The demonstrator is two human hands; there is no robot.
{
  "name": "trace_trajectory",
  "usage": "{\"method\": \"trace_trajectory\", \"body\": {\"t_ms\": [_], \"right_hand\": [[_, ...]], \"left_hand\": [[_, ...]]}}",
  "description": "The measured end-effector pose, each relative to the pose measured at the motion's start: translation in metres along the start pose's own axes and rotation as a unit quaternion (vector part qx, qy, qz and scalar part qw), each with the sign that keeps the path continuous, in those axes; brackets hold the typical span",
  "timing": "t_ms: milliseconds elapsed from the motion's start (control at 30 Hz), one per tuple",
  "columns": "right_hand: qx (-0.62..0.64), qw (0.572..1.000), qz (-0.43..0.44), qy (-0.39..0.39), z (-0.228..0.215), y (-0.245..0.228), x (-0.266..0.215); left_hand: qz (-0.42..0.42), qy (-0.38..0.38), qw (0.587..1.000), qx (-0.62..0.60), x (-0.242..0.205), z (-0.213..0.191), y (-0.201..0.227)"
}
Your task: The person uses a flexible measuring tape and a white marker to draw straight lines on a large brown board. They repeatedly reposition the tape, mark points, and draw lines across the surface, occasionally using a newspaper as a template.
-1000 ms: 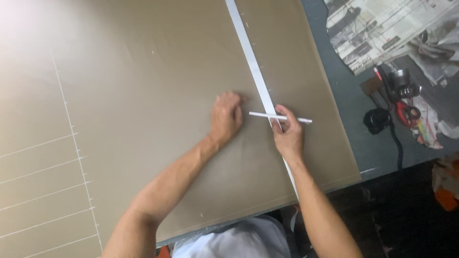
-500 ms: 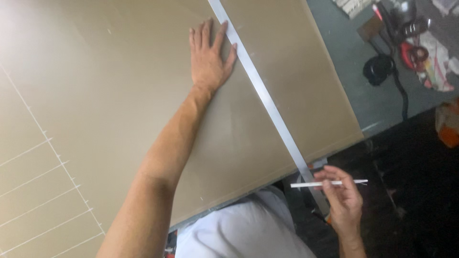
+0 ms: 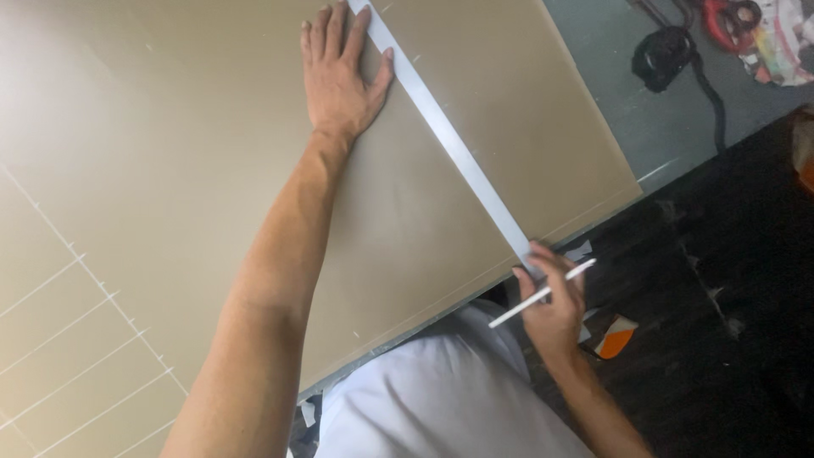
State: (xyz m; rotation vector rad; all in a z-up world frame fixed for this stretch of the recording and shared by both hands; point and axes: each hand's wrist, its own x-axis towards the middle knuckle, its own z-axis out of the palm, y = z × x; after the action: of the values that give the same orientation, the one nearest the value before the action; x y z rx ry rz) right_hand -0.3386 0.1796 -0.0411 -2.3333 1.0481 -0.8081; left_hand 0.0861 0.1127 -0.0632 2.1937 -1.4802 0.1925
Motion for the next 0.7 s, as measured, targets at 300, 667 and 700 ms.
{"method": "trace_trajectory", "body": {"t_ms": [300, 667, 700], "right_hand": [[0.045, 0.998, 0.041, 0.033, 0.015, -0.022, 0.007], [0.037, 0.997, 0.057, 0.044, 0.014, -0.019, 0.006], [0.044, 0.996, 0.063, 0.043, 0.014, -0.02, 0.005]], "left_hand": [[0.003, -0.045, 0.999, 0.003, 0.007, -0.009, 0.001], [0.007, -0.062, 0.997, 0.044, 0.008, -0.012, 0.008], [0.005, -0.061, 0.997, 0.045, 0.006, -0.011, 0.008]]}}
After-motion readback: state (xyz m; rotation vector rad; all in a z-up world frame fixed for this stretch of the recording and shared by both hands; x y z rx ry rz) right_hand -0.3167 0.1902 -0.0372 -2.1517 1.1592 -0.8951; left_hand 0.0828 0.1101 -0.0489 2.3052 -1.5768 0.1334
